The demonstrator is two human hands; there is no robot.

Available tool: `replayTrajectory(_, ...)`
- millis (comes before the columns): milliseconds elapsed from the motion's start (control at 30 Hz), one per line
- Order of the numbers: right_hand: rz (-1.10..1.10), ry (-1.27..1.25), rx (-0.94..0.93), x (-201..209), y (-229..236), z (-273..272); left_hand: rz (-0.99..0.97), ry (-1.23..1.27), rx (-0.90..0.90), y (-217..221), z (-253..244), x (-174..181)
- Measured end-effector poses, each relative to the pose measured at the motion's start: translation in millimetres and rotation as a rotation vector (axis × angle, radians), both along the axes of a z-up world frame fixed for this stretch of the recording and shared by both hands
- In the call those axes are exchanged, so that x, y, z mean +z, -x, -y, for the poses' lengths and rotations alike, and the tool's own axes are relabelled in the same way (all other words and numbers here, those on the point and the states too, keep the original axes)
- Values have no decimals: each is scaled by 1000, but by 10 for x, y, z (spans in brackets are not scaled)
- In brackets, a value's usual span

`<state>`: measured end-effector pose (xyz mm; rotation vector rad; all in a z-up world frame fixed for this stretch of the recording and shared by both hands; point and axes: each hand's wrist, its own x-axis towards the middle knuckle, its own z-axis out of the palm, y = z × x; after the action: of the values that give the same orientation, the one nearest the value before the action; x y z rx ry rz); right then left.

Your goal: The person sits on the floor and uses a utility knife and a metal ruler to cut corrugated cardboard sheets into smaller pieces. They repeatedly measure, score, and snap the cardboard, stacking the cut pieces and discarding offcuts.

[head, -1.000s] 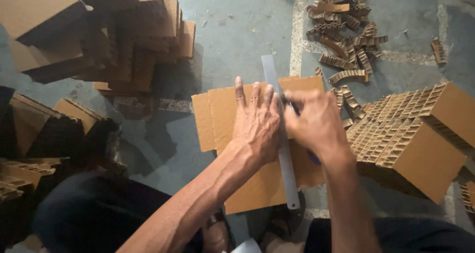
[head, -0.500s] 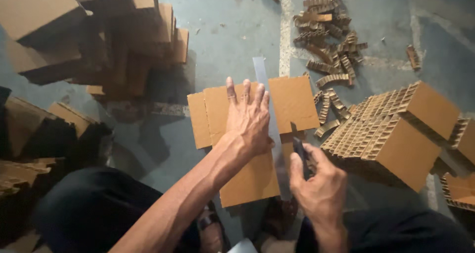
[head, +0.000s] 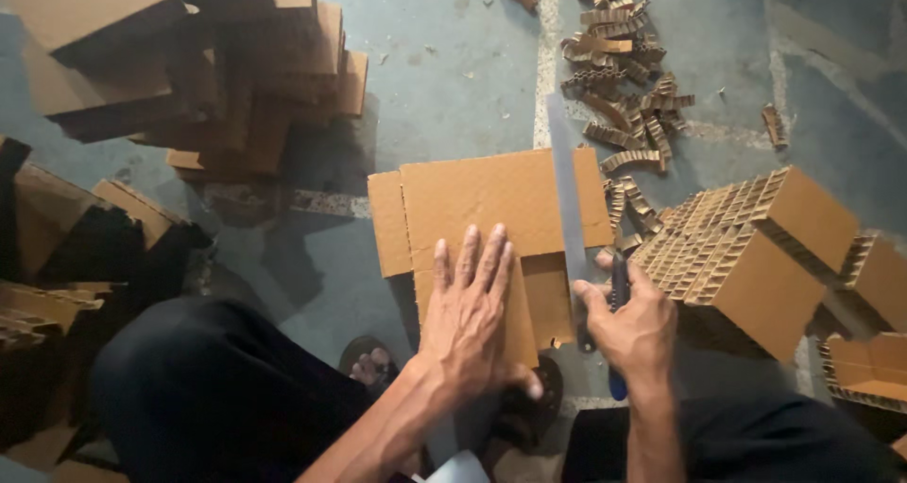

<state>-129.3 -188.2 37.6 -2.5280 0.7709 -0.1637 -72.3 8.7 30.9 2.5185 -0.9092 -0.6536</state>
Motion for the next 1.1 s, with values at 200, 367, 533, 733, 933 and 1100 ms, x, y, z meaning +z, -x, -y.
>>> replayTrajectory(200, 90, -30, 78, 203, -213, -170, 57, -99, -48, -33, -55, 240)
replayTrajectory(367, 125, -128, 255, 112, -773, -260, 56, -93, -49, -35, -56, 219)
replayTrajectory(533, 154, -77, 309, 56, -1070, -262, 52, -94, -56, -33, -73, 198)
replayTrajectory(733, 171, -35, 397, 33, -1146, -174, 57, -110, -66, -43, -70, 172)
replayTrajectory(933, 169, -8, 465, -45, -1237, -98, 23, -120, -68, -62, -62, 194)
replayTrajectory(1100, -69, 28, 384, 18, -1385, -63, 5, -123, -75, -47, -58, 183)
